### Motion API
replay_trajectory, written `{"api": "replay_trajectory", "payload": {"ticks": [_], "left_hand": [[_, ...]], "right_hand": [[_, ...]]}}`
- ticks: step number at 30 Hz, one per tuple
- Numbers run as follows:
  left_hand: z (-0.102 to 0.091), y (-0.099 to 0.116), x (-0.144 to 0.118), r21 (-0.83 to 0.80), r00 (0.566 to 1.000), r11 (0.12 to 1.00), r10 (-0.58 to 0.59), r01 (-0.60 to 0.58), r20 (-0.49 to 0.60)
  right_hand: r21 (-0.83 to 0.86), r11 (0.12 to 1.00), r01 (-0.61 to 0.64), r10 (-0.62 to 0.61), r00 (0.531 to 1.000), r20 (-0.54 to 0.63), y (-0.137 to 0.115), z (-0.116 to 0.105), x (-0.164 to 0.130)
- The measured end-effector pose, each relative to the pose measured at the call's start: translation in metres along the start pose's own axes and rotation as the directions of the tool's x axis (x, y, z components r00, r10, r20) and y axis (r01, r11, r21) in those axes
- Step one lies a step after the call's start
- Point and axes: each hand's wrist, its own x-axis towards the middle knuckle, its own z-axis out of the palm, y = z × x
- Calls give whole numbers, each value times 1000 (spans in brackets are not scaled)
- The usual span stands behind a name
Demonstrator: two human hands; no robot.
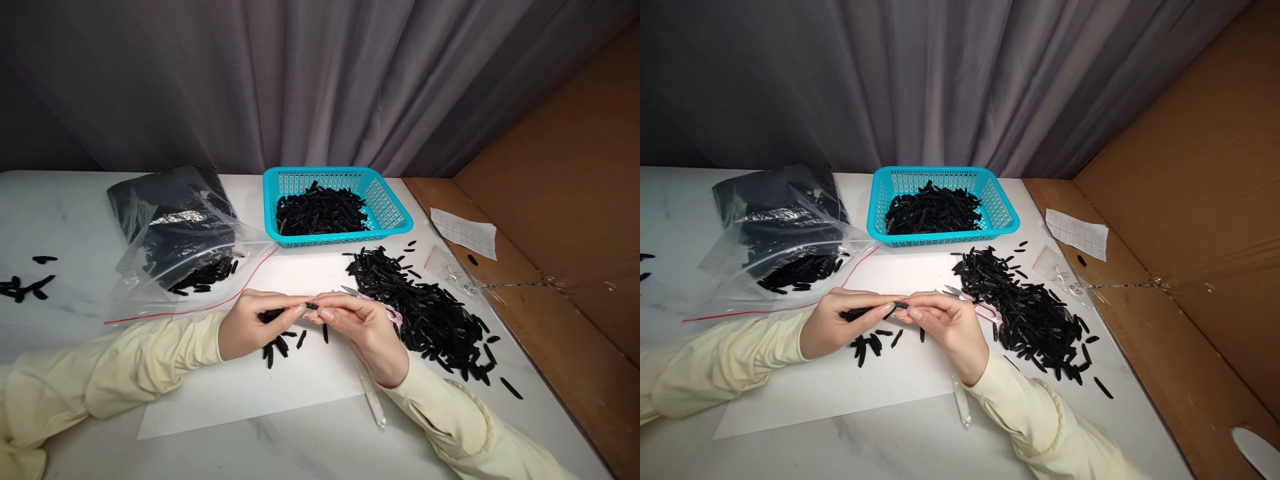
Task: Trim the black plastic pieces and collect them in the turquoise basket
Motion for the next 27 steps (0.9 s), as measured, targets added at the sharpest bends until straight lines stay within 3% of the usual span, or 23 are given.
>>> {"api": "replay_trajectory", "payload": {"ticks": [6, 13, 27], "left_hand": [[-1, 1, -1, -5, 1000, 1000, 26, -26, 12], [-1, 0, -2, 28, 997, 997, 71, -72, 13], [0, 2, 0, 34, 1000, 999, 25, -24, -18]], "right_hand": [[-29, 999, 43, -43, 999, -3, -1, 2, -2], [-7, 1000, -19, 19, 999, 41, -3, 4, -2], [28, 993, -117, 114, 990, 84, -5, 6, -4]]}}
